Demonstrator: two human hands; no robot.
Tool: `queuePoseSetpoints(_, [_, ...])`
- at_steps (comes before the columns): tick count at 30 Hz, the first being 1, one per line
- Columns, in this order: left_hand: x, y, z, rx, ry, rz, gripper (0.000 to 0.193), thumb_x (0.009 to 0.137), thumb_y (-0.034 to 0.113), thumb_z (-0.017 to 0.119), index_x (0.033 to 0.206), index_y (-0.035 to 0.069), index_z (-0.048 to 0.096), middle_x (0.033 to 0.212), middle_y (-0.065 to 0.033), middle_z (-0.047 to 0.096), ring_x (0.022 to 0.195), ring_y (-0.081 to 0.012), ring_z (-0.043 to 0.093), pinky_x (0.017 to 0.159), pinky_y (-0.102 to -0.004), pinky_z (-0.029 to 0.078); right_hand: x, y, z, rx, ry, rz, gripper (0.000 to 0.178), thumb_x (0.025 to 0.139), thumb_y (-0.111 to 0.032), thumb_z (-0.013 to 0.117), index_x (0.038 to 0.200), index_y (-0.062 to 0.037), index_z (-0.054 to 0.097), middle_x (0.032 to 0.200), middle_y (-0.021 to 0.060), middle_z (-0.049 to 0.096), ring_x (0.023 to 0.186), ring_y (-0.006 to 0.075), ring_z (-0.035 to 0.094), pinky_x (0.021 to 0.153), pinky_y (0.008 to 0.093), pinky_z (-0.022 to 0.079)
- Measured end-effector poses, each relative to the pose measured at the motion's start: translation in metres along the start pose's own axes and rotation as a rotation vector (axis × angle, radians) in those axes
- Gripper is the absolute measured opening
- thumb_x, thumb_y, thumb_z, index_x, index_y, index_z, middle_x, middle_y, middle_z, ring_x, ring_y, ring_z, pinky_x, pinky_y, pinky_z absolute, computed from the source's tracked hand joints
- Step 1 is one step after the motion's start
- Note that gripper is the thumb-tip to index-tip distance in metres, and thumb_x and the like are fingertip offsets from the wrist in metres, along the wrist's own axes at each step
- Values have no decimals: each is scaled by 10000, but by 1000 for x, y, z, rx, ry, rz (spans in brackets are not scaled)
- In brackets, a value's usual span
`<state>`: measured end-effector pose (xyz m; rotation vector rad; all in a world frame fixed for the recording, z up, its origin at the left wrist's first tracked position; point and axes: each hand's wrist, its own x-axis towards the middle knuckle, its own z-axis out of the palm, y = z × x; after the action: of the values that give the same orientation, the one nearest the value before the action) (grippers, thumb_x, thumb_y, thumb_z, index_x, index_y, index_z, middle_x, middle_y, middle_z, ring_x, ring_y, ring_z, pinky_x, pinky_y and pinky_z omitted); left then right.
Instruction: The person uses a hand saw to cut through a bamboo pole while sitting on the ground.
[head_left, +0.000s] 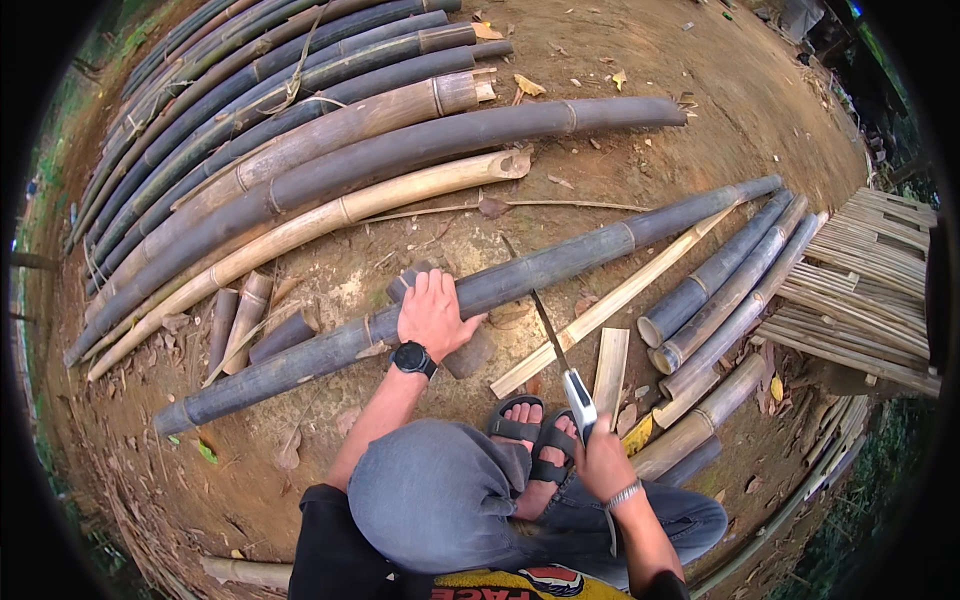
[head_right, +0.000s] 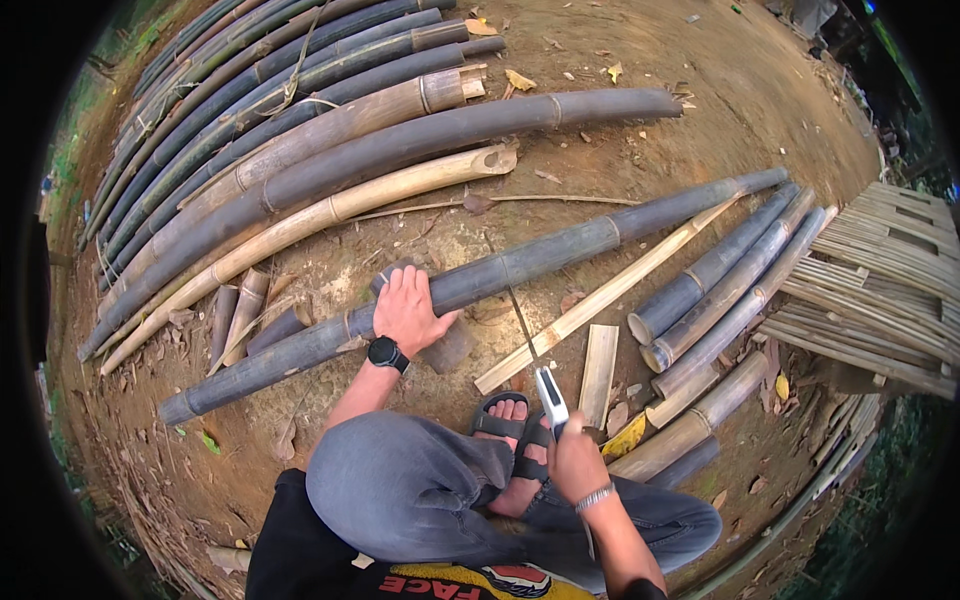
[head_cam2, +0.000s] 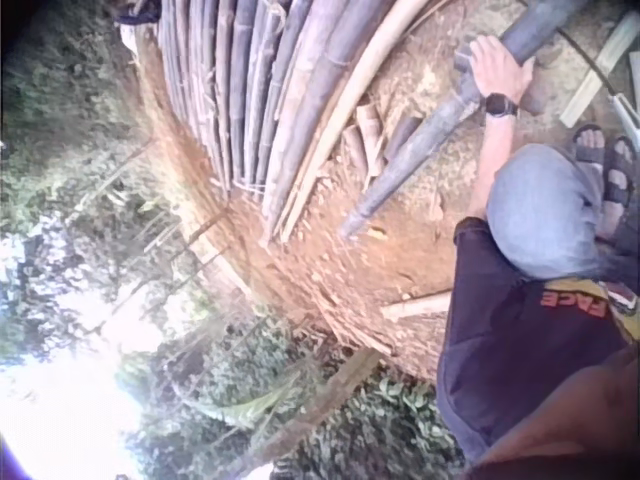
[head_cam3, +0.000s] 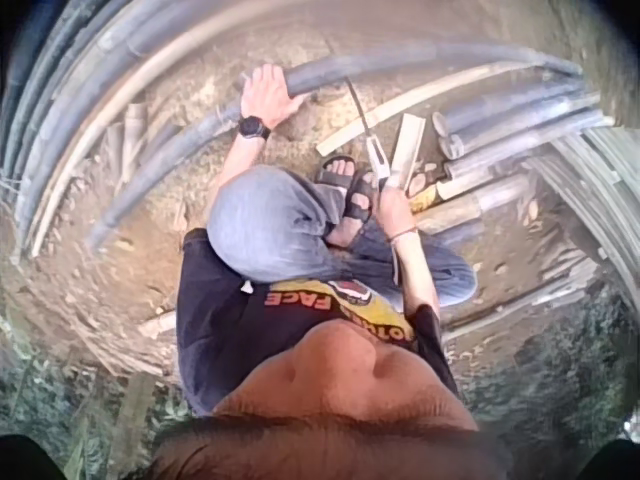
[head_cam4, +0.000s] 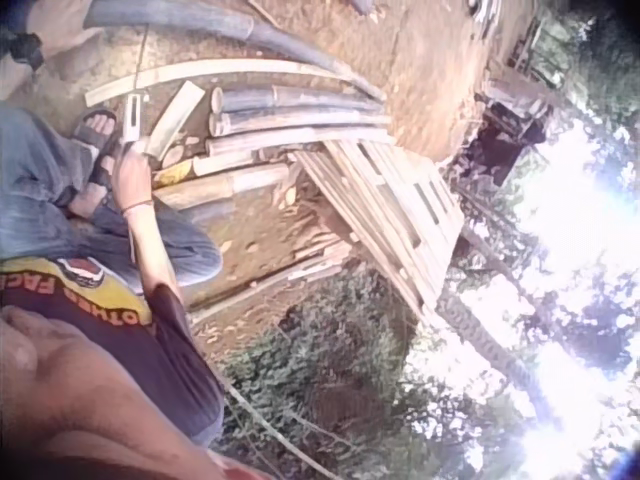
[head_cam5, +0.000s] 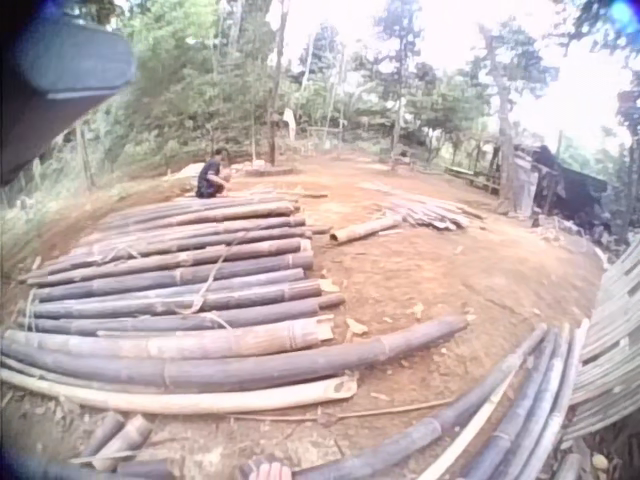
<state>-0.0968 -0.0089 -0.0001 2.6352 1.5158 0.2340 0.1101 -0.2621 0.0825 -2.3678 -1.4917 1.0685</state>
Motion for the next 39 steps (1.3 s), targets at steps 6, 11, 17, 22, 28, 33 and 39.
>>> queuePoseSetpoints(6, [7, 9, 0, -57, -39, 26, 587, 733, 497, 799, 1000, 15, 596, 1007, -108, 538, 1006, -284, 536, 861, -400, 469, 55, 22, 28, -34, 62, -78, 530, 914, -103, 613, 1275, 141, 312, 713, 351, 631, 696, 530, 655, 638, 599, 533])
queuePoseSetpoints(11, [-3, 8, -3, -69, -131, -16, 603, 761, 548, 778, 992, 21, 598, 1007, -96, 539, 1025, -262, 535, 871, -383, 488, -11, 13, -5, -8, 12, -42, 511, 908, -83, 608, 1236, 163, 304, 711, 346, 632, 711, 529, 653, 642, 591, 530])
queuePoseSetpoints(17, [6, -1, -3, -37, -73, 8, 619, 753, 546, 781, 1024, 13, 620, 1002, -99, 556, 1008, -261, 544, 873, -381, 479, 3, 8, 7, 2, -24, 44, 607, 900, -71, 627, 1318, 198, 278, 788, 376, 630, 791, 559, 641, 704, 593, 519])
queuePoseSetpoints(22, [18, 4, -1, 4, -65, 56, 622, 762, 593, 755, 1005, 29, 656, 992, -95, 573, 1000, -262, 538, 923, -401, 402, 45, 16, 6, 36, -7, -31, 501, 909, -67, 621, 1243, 163, 326, 747, 374, 620, 760, 561, 635, 661, 594, 510])
queuePoseSetpoints(28, [-4, 9, -2, -22, -156, 36, 657, 762, 631, 731, 976, 12, 672, 978, -124, 600, 1000, -278, 546, 924, -412, 383, 27, 13, 1, 0, 5, -41, 404, 948, -121, 582, 1172, 124, 351, 740, 347, 640, 730, 532, 657, 667, 582, 543])
queuePoseSetpoints(33, [7, 10, -3, 36, -109, 50, 606, 754, 586, 759, 958, 32, 626, 962, -108, 562, 968, -270, 531, 896, -393, 391, 48, 20, 20, 32, 26, -51, 411, 940, -110, 591, 1185, 132, 366, 711, 340, 635, 721, 521, 662, 653, 576, 542])
queuePoseSetpoints(39, [15, 8, 2, 31, -36, 91, 613, 747, 593, 760, 938, 24, 640, 937, -121, 577, 955, -294, 551, 884, -414, 407, 30, 25, 12, 79, 23, -48, 328, 944, -70, 569, 1133, 113, 372, 743, 344, 639, 730, 540, 643, 644, 574, 529])
